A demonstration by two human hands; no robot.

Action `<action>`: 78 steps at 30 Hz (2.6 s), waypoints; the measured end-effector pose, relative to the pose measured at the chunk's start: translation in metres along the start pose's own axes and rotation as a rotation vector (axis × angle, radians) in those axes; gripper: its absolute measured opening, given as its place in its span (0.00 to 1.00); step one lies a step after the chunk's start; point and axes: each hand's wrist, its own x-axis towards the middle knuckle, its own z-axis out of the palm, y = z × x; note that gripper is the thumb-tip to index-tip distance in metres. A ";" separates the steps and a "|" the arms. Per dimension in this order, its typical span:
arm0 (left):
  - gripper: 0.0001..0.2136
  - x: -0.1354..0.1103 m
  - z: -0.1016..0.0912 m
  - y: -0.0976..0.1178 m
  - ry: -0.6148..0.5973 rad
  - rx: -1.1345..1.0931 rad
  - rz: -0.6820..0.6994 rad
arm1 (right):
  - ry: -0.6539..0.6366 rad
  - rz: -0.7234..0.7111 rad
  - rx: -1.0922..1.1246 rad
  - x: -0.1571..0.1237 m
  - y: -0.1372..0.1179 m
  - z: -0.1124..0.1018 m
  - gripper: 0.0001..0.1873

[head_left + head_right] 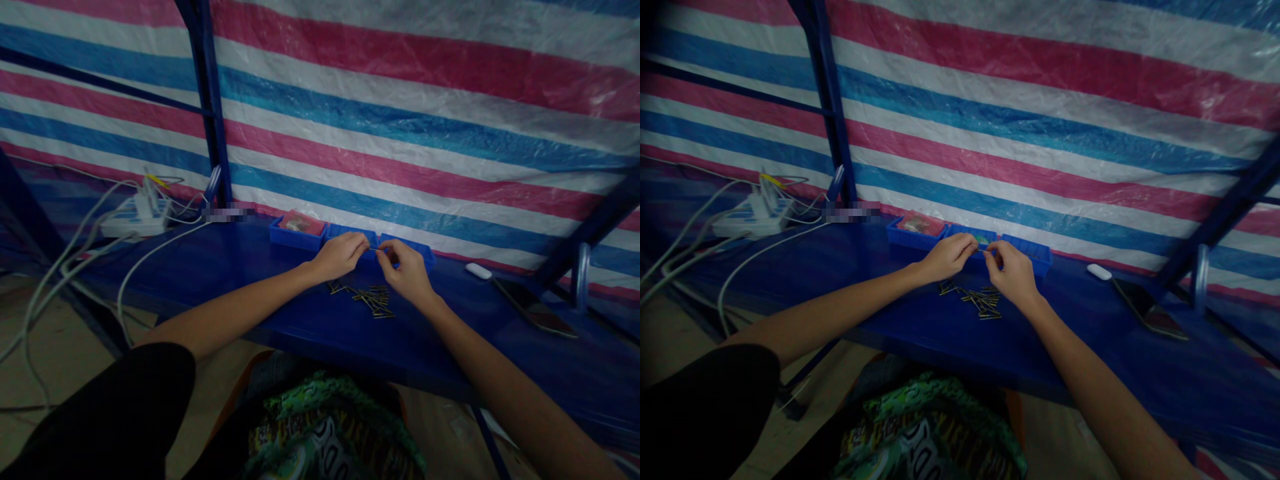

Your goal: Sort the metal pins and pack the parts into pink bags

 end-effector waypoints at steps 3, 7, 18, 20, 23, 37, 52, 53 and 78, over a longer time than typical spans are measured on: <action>0.09 0.000 0.000 0.000 -0.005 0.001 0.007 | -0.005 -0.008 -0.002 0.000 0.001 0.001 0.08; 0.07 -0.001 0.000 0.001 0.016 -0.028 -0.011 | 0.007 -0.007 -0.026 0.001 0.003 0.001 0.09; 0.08 0.000 0.000 0.001 0.028 -0.026 0.023 | -0.014 0.022 -0.004 0.000 0.002 0.001 0.09; 0.09 0.000 0.000 0.000 0.019 -0.016 0.032 | -0.036 0.017 0.007 0.000 0.003 0.002 0.08; 0.11 0.000 0.000 -0.001 0.001 0.006 0.034 | -0.050 -0.001 0.008 0.000 0.004 0.002 0.08; 0.06 0.000 0.000 0.001 0.006 -0.051 0.010 | -0.050 -0.026 -0.064 0.002 0.001 -0.002 0.14; 0.11 0.001 -0.002 0.000 -0.011 0.016 0.010 | -0.034 -0.009 -0.001 0.001 0.004 0.002 0.08; 0.10 0.001 -0.002 0.001 0.000 0.002 0.006 | -0.033 -0.004 -0.007 0.001 0.004 0.002 0.08; 0.06 -0.004 -0.003 -0.005 -0.607 -0.187 0.171 | 0.082 0.372 -0.441 0.004 0.083 -0.034 0.16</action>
